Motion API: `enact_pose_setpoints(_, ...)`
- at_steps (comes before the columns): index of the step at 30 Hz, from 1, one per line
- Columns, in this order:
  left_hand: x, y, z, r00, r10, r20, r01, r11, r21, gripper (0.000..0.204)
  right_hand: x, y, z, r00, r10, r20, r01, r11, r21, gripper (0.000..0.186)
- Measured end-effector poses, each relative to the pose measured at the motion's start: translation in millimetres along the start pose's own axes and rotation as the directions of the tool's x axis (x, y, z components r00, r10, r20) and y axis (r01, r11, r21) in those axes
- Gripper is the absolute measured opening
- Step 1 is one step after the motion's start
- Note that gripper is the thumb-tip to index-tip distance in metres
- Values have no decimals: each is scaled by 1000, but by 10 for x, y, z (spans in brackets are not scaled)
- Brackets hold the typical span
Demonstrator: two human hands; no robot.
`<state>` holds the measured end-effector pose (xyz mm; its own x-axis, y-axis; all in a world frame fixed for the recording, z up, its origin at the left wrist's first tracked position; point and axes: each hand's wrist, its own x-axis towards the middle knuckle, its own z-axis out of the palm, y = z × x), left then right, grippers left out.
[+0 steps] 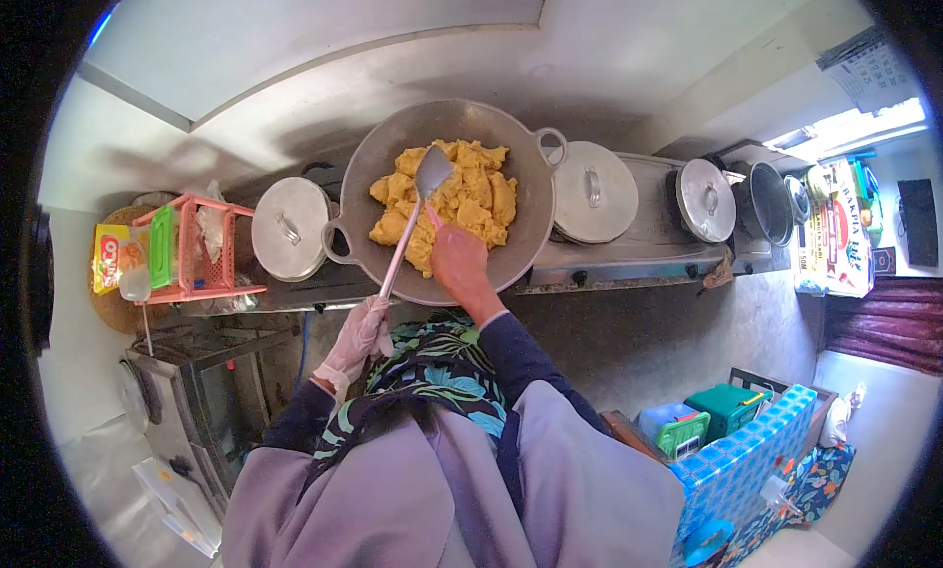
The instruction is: The person uses a ladle to mix yellow dough in a large pan on a stove, then uses the ladle to transfer the dough into a green plastic tray.
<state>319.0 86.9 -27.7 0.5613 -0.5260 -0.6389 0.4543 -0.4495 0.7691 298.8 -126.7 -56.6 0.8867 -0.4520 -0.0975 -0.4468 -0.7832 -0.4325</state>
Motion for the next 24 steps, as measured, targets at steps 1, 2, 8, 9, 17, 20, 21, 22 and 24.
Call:
enact_pose_setpoints(1,-10,-2,-9,1000,13,-7,-13,999,36,40,46,17,21,1000,-17,2,17,1000,22,15)
enact_pose_setpoints(2,-17,10,-2,999,52,3,-52,993,102,40,97,33,42,999,-33,3,33,998,44,15)
enact_pose_setpoints(8,-164,165,125,993,118,-24,-109,964,242,40,115,309,114,997,4,78,-5,1000,15,18)
enact_pose_setpoints(9,-161,142,81,992,112,-55,-94,963,254,40,49,324,101,994,11,111,-9,1000,-17,18)
enact_pose_setpoints(17,4,-163,-24,978,209,-25,-186,914,359,37,41,85,53,1000,-10,-16,11,999,36,18)
enact_pose_setpoints(20,-51,-94,30,995,104,-13,-98,964,247,37,215,166,253,995,-37,-88,40,999,28,19)
enact_pose_setpoints(21,-94,-14,72,997,79,-6,-76,972,220,37,289,255,347,992,-44,-120,47,999,19,19)
enact_pose_setpoints(22,-114,20,87,999,53,-2,-51,980,193,37,380,357,458,990,-30,-136,29,1000,-11,19)
enact_pose_setpoints(24,-109,28,114,998,65,12,-66,987,149,38,493,551,560,985,3,-172,-15,997,-73,19)
